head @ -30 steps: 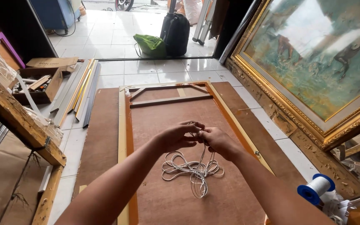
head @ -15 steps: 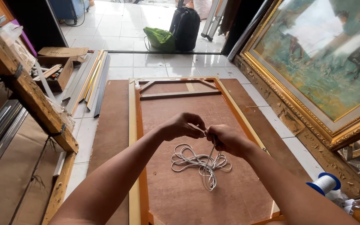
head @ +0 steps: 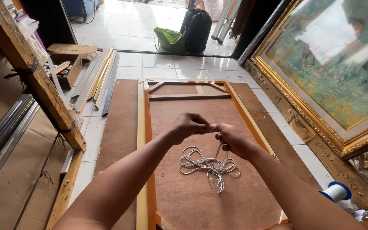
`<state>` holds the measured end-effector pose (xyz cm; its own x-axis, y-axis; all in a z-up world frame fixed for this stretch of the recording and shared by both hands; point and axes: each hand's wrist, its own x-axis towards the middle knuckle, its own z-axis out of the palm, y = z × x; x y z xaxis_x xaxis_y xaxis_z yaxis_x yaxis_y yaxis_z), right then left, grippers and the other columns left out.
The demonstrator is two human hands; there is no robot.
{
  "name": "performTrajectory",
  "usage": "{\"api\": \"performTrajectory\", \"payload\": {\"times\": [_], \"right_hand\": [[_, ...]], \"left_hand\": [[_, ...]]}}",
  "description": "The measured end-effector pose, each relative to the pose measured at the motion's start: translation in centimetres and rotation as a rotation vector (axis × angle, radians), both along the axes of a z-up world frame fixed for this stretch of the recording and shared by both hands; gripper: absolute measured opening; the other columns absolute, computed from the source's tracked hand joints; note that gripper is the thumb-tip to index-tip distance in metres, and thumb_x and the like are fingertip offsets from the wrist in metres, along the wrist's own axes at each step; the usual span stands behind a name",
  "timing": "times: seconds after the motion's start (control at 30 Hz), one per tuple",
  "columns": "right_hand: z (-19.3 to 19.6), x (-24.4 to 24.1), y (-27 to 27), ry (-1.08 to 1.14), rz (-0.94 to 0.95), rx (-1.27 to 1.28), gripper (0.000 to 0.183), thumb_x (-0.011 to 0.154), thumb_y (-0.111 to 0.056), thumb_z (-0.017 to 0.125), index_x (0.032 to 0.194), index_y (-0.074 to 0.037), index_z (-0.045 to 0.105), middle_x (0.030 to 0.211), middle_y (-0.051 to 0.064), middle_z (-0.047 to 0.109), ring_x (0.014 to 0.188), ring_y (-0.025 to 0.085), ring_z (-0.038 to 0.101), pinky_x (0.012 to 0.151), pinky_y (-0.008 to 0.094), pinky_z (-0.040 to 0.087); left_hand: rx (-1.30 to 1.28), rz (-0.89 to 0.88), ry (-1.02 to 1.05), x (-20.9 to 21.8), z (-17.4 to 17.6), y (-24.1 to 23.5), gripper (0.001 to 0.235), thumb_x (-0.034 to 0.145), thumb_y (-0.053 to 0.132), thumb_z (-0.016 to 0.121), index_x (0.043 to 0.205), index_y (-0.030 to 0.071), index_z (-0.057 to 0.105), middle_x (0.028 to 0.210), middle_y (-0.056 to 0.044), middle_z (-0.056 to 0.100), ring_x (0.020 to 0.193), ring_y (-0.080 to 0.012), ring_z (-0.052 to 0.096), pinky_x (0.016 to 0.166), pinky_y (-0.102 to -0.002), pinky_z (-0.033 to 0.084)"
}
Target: The person installs a hanging wire on the back of a wooden picture frame. They thread the wire through metal eyelets, tie knots, trim excess wire with scissors, and secure the wire with brown tape.
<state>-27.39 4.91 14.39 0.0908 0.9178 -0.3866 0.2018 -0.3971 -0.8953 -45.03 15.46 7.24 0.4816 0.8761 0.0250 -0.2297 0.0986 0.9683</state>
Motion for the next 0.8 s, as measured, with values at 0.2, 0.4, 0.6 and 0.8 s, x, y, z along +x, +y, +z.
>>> {"api": "performTrajectory", "payload": {"times": [0.2,0.4,0.6,0.8], "right_hand": [[0.4,1.0,-0.4,-0.308,0.127,0.122,0.046,0.111,-0.049,0.064,0.110,-0.007,0.082,0.088,0.000,0.050,0.070,0.009,0.043,0.061,0.026,0.031],[0.3,1.5,-0.7,-0.282,0.106,0.120,0.045,0.115,-0.055,0.057,0.093,-0.019,0.071,0.085,-0.007,0.053,0.075,0.009,0.046,0.074,0.033,0.045],[-0.8,2.6,-0.2,-0.294,0.103,0.161,0.043,0.117,-0.054,0.053,0.089,-0.022,0.063,0.083,-0.008,0.051,0.075,0.009,0.046,0.075,0.034,0.047],[0.9,2.0,-1.4,-0.308,0.146,0.189,0.039,0.116,-0.044,0.053,0.085,-0.020,0.060,0.079,-0.008,0.046,0.073,0.010,0.044,0.071,0.032,0.045]], "left_hand": [[-0.088,0.028,-0.059,0.3,0.6,-0.5,0.025,0.073,-0.008,0.093,0.095,-0.006,0.081,0.083,-0.025,0.079,0.082,-0.0291,0.085,0.083,-0.036,0.073],[-0.163,0.006,-0.145,0.6,-1.0,0.4,0.021,0.079,-0.008,0.086,0.096,-0.003,0.073,0.085,-0.021,0.074,0.083,-0.0341,0.085,0.083,-0.042,0.074],[-0.145,-0.111,-0.109,0.2,2.6,-2.2,0.036,0.094,0.007,0.069,0.130,0.004,0.070,0.112,-0.019,0.076,0.100,-0.0305,0.084,0.095,-0.041,0.073],[0.234,-0.100,0.141,-0.6,3.7,-4.0,0.089,0.078,0.019,0.101,0.158,0.020,0.062,0.171,-0.022,0.050,0.149,-0.0627,0.049,0.110,-0.062,0.060]]}}
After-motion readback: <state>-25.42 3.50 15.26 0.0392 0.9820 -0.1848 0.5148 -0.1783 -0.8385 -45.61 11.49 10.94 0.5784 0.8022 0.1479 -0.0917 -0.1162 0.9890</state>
